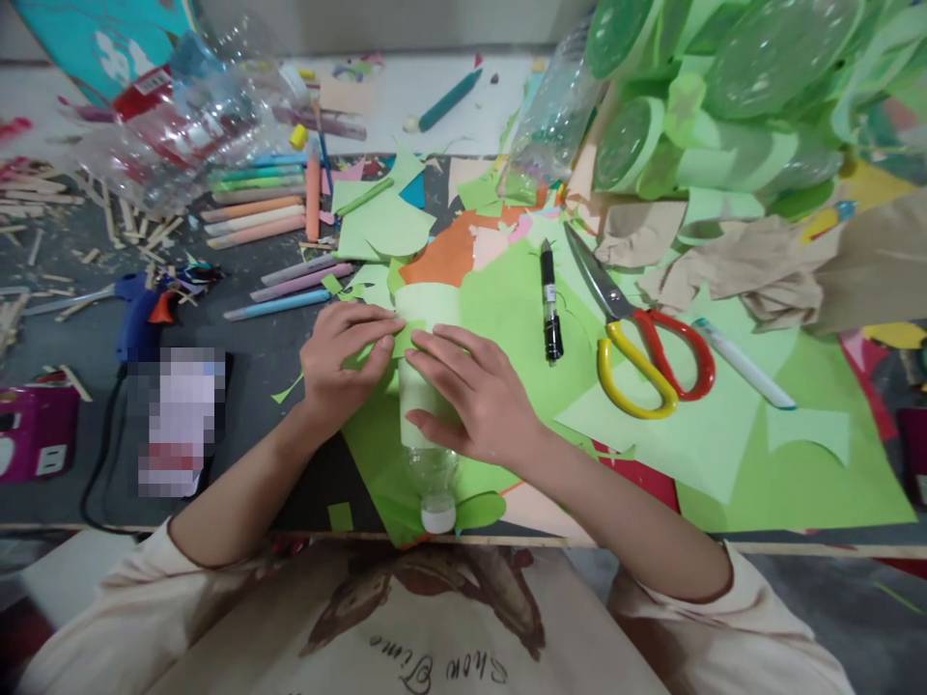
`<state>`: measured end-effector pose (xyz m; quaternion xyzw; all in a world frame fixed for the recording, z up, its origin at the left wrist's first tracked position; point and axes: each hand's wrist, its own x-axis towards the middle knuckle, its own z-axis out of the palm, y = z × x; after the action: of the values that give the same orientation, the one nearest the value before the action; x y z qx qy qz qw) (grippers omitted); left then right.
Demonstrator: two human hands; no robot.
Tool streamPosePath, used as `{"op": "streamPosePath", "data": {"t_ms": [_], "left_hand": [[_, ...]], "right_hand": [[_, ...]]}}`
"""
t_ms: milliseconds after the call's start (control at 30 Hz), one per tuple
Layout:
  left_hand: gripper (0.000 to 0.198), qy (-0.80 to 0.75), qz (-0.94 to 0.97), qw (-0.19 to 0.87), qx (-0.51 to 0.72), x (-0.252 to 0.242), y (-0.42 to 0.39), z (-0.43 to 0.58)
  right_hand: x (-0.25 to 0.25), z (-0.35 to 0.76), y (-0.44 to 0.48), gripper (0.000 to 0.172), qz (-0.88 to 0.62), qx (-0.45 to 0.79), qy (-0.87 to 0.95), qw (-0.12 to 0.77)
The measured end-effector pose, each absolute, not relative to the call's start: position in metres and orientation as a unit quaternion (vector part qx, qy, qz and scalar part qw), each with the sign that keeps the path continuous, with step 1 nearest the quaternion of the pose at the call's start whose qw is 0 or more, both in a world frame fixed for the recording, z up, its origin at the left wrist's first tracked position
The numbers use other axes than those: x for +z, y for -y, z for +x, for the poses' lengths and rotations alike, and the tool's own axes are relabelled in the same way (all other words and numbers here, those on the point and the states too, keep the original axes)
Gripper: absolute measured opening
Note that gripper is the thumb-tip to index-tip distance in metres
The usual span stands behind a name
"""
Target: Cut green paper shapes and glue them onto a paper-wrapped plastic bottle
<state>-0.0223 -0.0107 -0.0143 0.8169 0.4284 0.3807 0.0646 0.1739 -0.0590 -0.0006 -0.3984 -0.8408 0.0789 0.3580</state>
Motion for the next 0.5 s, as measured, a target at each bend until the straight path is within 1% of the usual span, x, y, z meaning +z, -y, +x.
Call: {"op": "streamPosePath", "data": {"t_ms": [133, 167, 233, 300, 367, 400, 433, 500], "left_hand": [[0.023, -0.444, 0.823, 0.064, 0.348, 0.001, 0.008, -0.031], [0.029, -0.465, 0.819, 0.073, 0.328, 0.007, 0.005, -0.04], [0.05, -0.525, 0.797, 0.075, 0.288, 0.02, -0.002, -0.07], [0.056, -0.597, 0.762, 0.051, 0.246, 0.03, -0.011, -0.11], [0.051, -0.688, 0.706, -0.018, 0.168, 0.035, -0.021, -0.152], [0.051, -0.727, 0.673, -0.06, 0.12, 0.036, -0.025, -0.171], [0.052, -0.761, 0.641, -0.077, 0.066, 0.035, -0.028, -0.187], [0.061, -0.823, 0.565, -0.05, -0.04, 0.032, -0.034, -0.213]], "right_hand": [[-0.004, 0.173, 0.062, 0.038, -0.397, 0.1, 0.837, 0.364], [-0.005, 0.173, 0.062, 0.04, -0.395, 0.101, 0.836, 0.366], [-0.008, 0.174, 0.061, 0.043, -0.385, 0.101, 0.836, 0.377], [-0.012, 0.174, 0.06, 0.048, -0.372, 0.101, 0.834, 0.394], [-0.015, 0.174, 0.059, 0.051, -0.362, 0.101, 0.834, 0.404], [-0.017, 0.174, 0.059, 0.052, -0.36, 0.102, 0.833, 0.408], [-0.018, 0.174, 0.059, 0.053, -0.361, 0.102, 0.831, 0.411], [-0.019, 0.174, 0.059, 0.054, -0.361, 0.102, 0.829, 0.416]]}}
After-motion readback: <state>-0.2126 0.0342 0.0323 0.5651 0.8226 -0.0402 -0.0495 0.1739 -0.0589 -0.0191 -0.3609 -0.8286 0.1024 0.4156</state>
